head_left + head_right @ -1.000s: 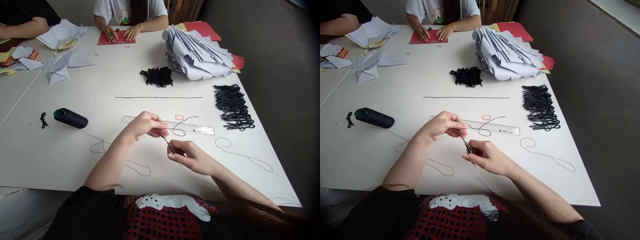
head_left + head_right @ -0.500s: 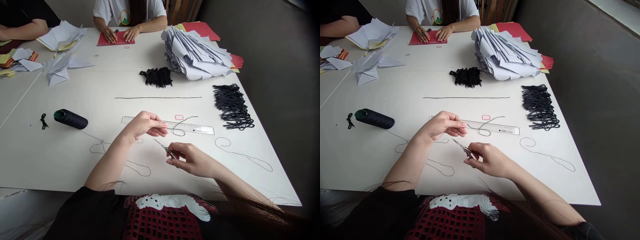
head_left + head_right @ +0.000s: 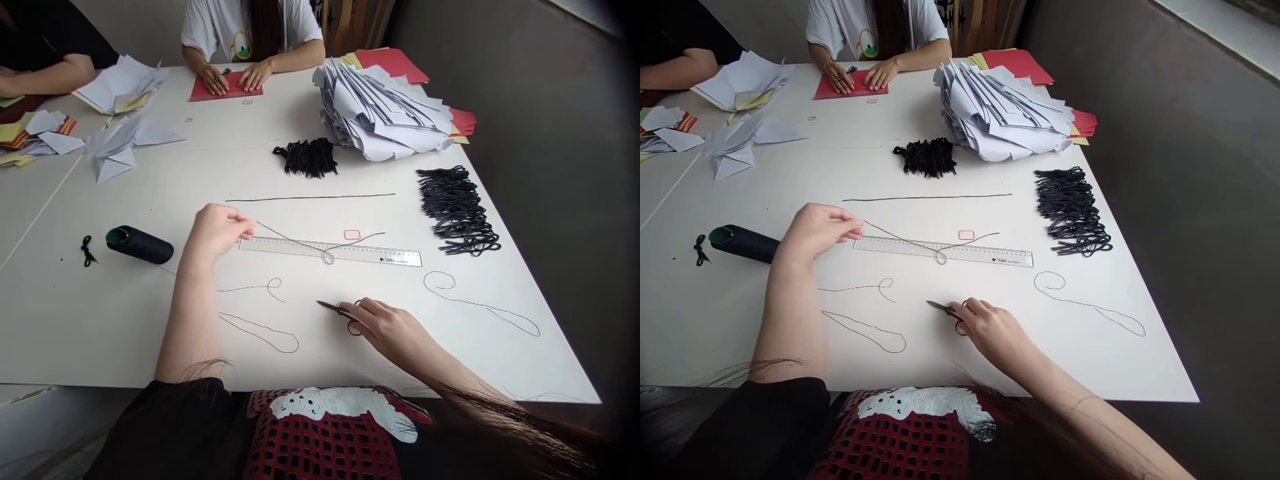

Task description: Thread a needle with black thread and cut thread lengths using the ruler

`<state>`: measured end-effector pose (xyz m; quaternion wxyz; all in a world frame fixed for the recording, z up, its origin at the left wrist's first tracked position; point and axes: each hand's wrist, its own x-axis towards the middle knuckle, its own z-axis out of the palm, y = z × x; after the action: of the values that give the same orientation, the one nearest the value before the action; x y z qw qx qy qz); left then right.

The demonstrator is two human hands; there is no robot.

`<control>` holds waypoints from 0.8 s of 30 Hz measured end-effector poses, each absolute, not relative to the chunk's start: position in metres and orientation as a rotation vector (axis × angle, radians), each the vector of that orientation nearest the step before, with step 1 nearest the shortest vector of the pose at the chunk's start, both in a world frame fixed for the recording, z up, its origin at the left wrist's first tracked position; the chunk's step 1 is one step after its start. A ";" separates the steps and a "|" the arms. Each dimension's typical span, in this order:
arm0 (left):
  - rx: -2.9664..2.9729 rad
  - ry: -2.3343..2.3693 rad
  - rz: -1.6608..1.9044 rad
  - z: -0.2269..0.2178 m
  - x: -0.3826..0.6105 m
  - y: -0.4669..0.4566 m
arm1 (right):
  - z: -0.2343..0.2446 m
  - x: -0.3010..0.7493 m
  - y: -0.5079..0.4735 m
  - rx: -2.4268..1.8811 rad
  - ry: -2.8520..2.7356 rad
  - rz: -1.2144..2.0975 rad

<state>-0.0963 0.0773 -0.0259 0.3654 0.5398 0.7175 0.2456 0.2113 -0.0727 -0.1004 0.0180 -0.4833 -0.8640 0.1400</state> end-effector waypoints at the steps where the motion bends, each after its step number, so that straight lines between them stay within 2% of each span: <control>1: 1.387 1.923 0.627 -0.026 -0.104 0.079 | -0.104 0.213 -0.076 -1.483 -2.692 0.338; 4: 1.377 2.073 0.568 -0.027 -0.123 0.082 | -0.109 0.215 -0.082 -1.436 -2.718 0.131; 7: 1.357 2.175 0.501 -0.025 -0.134 0.083 | -0.104 0.215 -0.083 -1.456 -2.729 0.110; 15: 1.362 2.368 0.349 -0.020 -0.141 0.083 | -0.076 0.160 -0.051 -1.460 -2.592 0.533; 19: 1.424 2.377 0.278 -0.022 -0.146 0.082 | -0.089 0.112 -0.033 -1.456 -2.499 0.814; 24: 1.469 2.372 0.200 -0.024 -0.147 0.081 | -0.111 0.083 -0.032 -1.491 -2.505 0.812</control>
<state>-0.1465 0.0810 -0.0240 0.1712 0.5173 0.8355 0.0705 0.0828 -0.0325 -0.1110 0.0580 -0.4918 -0.8265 0.2678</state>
